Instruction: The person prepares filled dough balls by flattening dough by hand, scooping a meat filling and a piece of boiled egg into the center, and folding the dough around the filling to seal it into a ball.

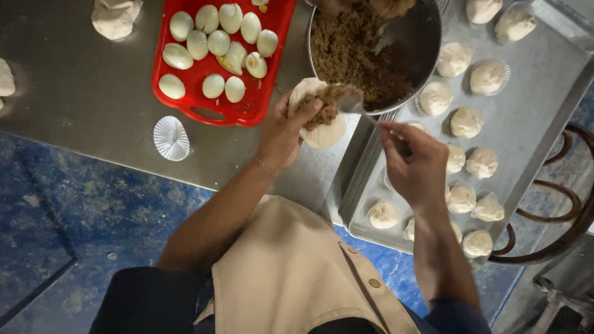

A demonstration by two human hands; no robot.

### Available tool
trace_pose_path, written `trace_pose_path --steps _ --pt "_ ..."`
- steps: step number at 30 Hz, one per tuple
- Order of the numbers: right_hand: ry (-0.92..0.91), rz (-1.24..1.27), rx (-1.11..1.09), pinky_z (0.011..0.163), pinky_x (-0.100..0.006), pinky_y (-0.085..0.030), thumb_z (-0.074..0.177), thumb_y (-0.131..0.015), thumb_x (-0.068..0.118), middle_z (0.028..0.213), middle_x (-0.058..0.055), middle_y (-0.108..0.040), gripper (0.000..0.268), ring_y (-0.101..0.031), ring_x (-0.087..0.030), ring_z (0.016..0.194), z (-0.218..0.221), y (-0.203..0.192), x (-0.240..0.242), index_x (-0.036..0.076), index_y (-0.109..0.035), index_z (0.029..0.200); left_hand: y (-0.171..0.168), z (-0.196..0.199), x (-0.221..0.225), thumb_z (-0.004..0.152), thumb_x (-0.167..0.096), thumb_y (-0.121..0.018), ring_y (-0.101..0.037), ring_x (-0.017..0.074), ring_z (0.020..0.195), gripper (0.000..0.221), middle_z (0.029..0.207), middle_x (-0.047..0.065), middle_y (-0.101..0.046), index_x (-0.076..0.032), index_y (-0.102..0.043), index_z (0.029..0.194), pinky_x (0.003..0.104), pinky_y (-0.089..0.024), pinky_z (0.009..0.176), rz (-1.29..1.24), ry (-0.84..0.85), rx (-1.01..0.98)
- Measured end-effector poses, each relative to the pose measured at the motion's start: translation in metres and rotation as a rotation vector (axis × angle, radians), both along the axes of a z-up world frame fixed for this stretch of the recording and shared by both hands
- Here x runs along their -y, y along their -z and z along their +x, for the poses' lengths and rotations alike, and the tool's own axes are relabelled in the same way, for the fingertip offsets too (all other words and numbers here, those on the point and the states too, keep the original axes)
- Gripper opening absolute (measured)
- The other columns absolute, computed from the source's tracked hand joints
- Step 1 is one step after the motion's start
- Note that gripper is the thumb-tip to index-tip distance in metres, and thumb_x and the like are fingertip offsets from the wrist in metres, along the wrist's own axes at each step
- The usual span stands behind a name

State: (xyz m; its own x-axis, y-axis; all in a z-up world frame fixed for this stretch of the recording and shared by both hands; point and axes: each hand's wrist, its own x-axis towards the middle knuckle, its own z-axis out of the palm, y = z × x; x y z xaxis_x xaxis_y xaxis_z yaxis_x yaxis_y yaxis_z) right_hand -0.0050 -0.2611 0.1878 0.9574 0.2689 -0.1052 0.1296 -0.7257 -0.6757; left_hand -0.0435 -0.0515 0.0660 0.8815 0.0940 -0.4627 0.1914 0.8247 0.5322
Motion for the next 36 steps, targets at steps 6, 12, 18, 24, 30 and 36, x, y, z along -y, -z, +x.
trace_pose_path --steps 6,12,18,24,30,36 --pt "-0.002 0.065 0.148 0.063 -0.023 -0.045 0.106 -0.073 0.0 0.094 -0.008 -0.07 0.015 -0.059 -0.007 0.075 0.016 0.014 0.01 0.004 -0.074 0.12 0.012 0.026 0.005 0.094 -0.009 -0.075 -0.072 0.0192 0.102 0.033 0.113 0.011 -0.072 0.001 -0.064 0.123 0.036 -0.063 0.091 -0.041 -0.042 0.007" --pt "-0.117 -0.087 0.57 0.075 -0.031 -0.054 0.105 -0.072 -0.008 0.108 -0.011 -0.067 0.026 -0.067 -0.021 0.09 0.03 0.023 0.017 0.006 -0.073 0.127 0.024 0.068 0.015 0.094 -0.008 -0.077 -0.071 0.0172 0.102 0.034 0.114 0.009 -0.072 0.002 -0.066 0.124 0.034 -0.06 0.089 0.013 -0.124 0.054" --pt "-0.191 -0.131 0.582 0.073 -0.035 -0.054 0.096 -0.075 -0.01 0.107 -0.013 -0.068 0.034 -0.067 -0.025 0.09 0.032 0.031 0.025 0.006 -0.076 0.125 0.029 0.071 0.019 0.092 -0.008 -0.077 -0.07 0.0165 0.103 0.034 0.113 0.008 -0.071 0.001 -0.066 0.123 0.033 -0.06 0.09 0.002 -0.1 0.01" --pt "-0.089 0.075 0.437 0.077 -0.029 -0.059 0.104 -0.073 -0.008 0.112 -0.011 -0.069 0.028 -0.069 -0.017 0.092 0.028 0.051 0.038 0.007 -0.074 0.128 0.026 0.069 0.016 0.093 -0.011 -0.078 -0.069 0.0206 0.103 0.034 0.113 0.01 -0.069 0.002 -0.065 0.121 0.037 -0.06 0.091 -0.096 -0.069 0.004" --pt "-0.031 0.12 0.277 0.056 -0.026 -0.046 0.103 -0.071 -0.006 0.105 -0.011 -0.073 0.023 -0.06 -0.011 0.073 0.021 0.05 0.031 0.004 -0.075 0.124 0.015 0.065 0.012 0.1 -0.016 -0.067 -0.07 0.0238 0.111 0.034 0.121 0.014 -0.067 0.003 -0.062 0.127 0.039 -0.061 0.1 -0.166 0.002 0.071" --pt "-0.084 -0.028 0.421 0.057 -0.03 -0.047 0.107 -0.071 -0.003 0.095 -0.009 -0.07 0.021 -0.062 -0.012 0.07 0.02 0.048 0.021 0.006 -0.074 0.125 0.032 0.058 0.01 0.103 -0.022 -0.06 -0.068 0.0245 0.117 0.037 0.126 0.014 -0.067 0.002 -0.059 0.131 0.04 -0.059 0.105 -0.225 -0.008 0.115"
